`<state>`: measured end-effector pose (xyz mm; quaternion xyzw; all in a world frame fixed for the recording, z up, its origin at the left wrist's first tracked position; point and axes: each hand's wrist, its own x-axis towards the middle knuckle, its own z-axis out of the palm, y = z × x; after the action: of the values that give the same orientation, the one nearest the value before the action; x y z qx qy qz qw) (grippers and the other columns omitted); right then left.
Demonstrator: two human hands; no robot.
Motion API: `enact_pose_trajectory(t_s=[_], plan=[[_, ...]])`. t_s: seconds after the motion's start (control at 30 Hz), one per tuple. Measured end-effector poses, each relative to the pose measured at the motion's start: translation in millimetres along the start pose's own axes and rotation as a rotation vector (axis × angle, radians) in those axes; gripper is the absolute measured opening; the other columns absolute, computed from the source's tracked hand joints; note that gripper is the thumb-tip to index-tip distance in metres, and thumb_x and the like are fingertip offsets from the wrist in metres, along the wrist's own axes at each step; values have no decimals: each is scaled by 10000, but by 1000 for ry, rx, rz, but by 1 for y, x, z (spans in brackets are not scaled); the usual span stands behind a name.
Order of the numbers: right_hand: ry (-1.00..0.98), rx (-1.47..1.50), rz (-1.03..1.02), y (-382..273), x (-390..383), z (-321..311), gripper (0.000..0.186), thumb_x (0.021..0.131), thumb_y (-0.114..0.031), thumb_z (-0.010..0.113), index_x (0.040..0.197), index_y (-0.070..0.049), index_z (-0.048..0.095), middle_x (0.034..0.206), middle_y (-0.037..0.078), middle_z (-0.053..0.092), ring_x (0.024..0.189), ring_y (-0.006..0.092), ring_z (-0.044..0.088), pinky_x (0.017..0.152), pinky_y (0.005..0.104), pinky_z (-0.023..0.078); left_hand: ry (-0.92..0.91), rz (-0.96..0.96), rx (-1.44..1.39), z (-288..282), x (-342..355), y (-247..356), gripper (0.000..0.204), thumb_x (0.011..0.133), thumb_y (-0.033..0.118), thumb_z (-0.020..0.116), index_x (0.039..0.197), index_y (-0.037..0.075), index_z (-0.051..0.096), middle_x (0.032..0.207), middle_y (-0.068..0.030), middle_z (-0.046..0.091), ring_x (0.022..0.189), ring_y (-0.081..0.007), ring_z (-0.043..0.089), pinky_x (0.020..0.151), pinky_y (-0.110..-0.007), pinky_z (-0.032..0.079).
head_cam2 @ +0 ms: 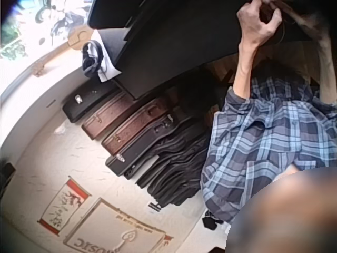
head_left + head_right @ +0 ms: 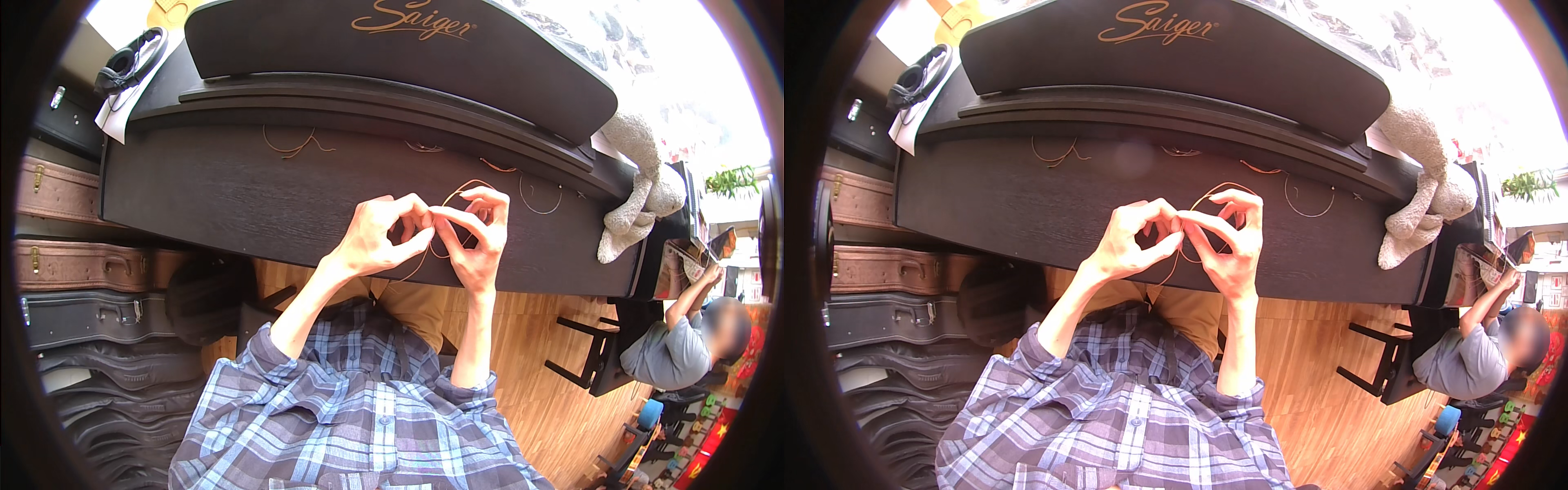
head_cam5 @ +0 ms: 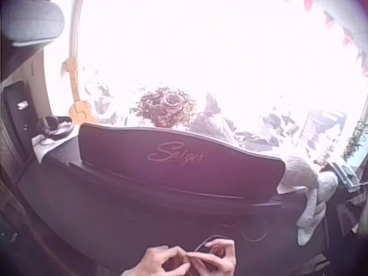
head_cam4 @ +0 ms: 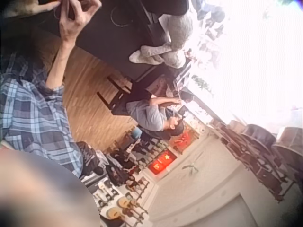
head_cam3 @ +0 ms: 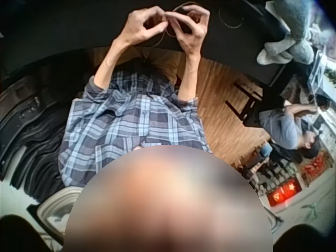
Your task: The person shapes thin copper-colored wire into circular loops by hand on a piano surface. They repeatedly bend, twist, and adjust the wire to form and refine the loops, occasionally placing them down and picking them up again.
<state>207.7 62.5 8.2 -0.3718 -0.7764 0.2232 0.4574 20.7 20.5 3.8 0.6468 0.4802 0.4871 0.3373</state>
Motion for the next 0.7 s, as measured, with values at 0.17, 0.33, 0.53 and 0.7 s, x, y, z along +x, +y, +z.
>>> enact_pose_trajectory(t_s=[0.17,0.33,0.53,0.7], plan=[[42,27,20,3,-1,0,323,683,-14,891,964,-159,826,1093,12,571,838,126,496,720,272,448,-15,-6,-33,0,0,-1,111,841,151,772,885,116,676,645,35,646,575,-91,592,622,-282,456],[78,54,12,7,-2,1,326,643,3,905,931,-125,821,1071,22,624,805,118,553,714,274,486,-9,-79,-98,-1,-1,-2,105,846,148,767,876,114,672,642,38,641,583,-76,579,589,-264,425],[117,50,-8,6,-3,1,301,675,79,867,914,-90,798,1045,66,707,809,130,612,693,264,515,-17,-77,-133,-2,-1,-3,88,877,140,737,899,98,663,684,28,697,582,-54,590,562,-244,398],[291,70,92,4,-4,2,238,729,17,877,923,-99,803,963,38,754,818,135,639,696,286,536,-99,-244,-219,-12,1,6,92,927,135,702,925,60,649,781,-6,732,682,-57,620,646,-237,461]])
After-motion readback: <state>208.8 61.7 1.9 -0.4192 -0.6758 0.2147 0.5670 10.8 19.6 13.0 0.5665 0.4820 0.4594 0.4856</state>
